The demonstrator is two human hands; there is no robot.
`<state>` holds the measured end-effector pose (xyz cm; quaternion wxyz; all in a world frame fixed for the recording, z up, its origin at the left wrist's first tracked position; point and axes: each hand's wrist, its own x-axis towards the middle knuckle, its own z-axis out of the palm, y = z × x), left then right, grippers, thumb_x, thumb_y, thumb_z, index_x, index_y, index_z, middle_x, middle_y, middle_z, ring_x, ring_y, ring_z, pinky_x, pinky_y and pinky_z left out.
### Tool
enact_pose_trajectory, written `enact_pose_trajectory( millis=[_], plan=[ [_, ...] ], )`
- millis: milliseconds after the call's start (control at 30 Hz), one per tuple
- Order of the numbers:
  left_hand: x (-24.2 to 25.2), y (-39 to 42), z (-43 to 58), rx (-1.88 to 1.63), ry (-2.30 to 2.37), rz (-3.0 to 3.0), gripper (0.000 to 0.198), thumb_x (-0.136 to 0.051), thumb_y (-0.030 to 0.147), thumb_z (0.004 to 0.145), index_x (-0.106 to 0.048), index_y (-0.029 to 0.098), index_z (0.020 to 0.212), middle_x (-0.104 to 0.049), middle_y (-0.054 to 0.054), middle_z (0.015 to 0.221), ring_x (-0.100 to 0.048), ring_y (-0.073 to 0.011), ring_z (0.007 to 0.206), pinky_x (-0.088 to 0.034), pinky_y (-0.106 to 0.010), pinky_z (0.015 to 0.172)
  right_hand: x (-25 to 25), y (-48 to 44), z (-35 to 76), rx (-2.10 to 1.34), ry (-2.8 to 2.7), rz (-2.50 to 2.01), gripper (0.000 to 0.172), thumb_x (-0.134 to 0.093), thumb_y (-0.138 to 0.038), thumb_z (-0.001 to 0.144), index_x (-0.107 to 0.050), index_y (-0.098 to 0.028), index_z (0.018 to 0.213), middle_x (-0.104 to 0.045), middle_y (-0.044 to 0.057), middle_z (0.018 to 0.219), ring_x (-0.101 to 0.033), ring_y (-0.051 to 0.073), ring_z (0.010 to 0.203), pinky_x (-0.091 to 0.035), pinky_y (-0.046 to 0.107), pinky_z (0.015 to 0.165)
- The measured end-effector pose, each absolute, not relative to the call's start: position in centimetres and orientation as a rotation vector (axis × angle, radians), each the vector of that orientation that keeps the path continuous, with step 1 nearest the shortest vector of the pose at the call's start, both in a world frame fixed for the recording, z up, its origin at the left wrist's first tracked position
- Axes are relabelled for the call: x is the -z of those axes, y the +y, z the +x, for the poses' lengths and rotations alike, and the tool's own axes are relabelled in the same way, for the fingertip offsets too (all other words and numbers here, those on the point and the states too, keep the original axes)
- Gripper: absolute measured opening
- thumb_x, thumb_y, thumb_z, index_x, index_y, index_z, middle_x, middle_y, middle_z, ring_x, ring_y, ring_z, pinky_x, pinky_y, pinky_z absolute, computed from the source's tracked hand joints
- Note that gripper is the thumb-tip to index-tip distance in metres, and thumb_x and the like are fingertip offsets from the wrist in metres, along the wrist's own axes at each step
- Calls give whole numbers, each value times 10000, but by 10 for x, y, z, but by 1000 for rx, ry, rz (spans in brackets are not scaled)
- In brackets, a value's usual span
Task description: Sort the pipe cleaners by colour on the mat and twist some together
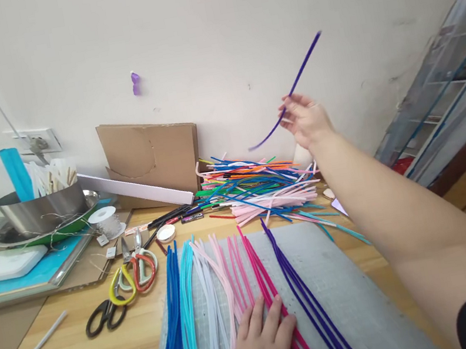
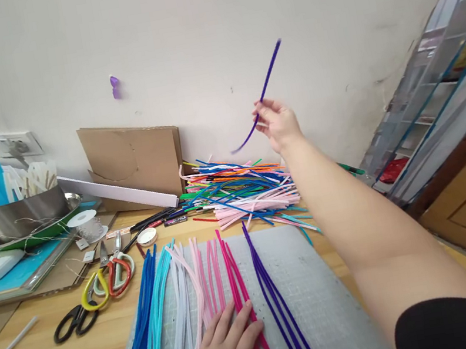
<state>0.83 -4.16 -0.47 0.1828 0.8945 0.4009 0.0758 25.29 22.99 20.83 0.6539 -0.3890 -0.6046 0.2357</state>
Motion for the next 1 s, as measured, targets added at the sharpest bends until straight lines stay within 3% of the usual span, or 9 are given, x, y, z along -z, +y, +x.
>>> enact_pose_trajectory(
  millis=[100,167,333,433,500,600,700,800,1000],
  plan=[
    [-8,-46,11,-163,1153,2417,580,-402,600,842,-422,309,1343,-292,-10,1475,-258,-316,1348,-258,-523,1076,-231,173,251,-465,-1379,-775,211,-631,-331,784,-582,-189,931,-550,-37,681,-534,40,561,-371,164,496],
    [-11,-50,11,-182,1175,2388,572,-351,609,856,-409,324,1349,-273,11,1487,-225,-303,1361,-218,-520,1094,-220,134,247,-552,-1509,-948,193,-663,-310,759,-614,-172,884,-520,-50,560,-469,34,428,-325,155,406],
    [-8,-58,12,-264,1230,2427,553,-273,598,884,-410,327,1345,-307,25,1482,-211,-283,1368,-187,-501,1105,-113,69,233,-986,-1727,-1504,186,-669,-288,720,-654,-159,854,-542,-34,434,-469,97,328,-353,193,298],
    [-6,-59,14,-255,1247,2473,529,-283,565,897,-414,312,1343,-328,11,1474,-220,-278,1365,-188,-486,1102,-45,52,232,-1066,-1723,-1675,132,-647,-265,722,-660,-148,782,-519,-37,396,-473,111,308,-373,208,287],
    [-5,-59,15,-235,1250,2506,517,-302,545,900,-415,301,1342,-330,0,1473,-227,-283,1361,-191,-485,1097,-16,44,236,-1032,-1712,-1742,162,-615,-240,744,-660,-143,865,-532,-36,428,-466,104,302,-365,205,291],
    [-5,-59,16,-226,1245,2552,508,-327,521,902,-410,287,1346,-325,-11,1476,-236,-289,1356,-197,-485,1089,3,31,243,-903,-1721,-1772,275,-574,-224,773,-620,-151,1034,-599,-2,622,-477,83,357,-381,210,339],
    [-5,-59,16,-231,1249,2574,498,-335,507,905,-405,289,1348,-330,-11,1473,-239,-284,1354,-204,-486,1084,8,16,248,-741,-1773,-1732,363,-615,-204,731,-586,-169,1090,-602,33,837,-525,95,534,-457,238,497],
    [-6,-60,17,-234,1249,2583,500,-330,508,906,-409,287,1347,-340,-15,1467,-245,-283,1352,-208,-488,1081,11,3,248,-624,-1845,-1674,381,-649,-212,700,-579,-164,1071,-579,40,904,-519,114,638,-470,280,654],
    [-8,-62,17,-225,1263,2591,502,-331,507,906,-404,286,1351,-332,-9,1472,-251,-280,1351,-215,-482,1081,15,-7,239,-507,-1923,-1614,392,-643,-232,709,-551,-194,1088,-568,61,1004,-552,173,842,-441,323,787]
  ],
)
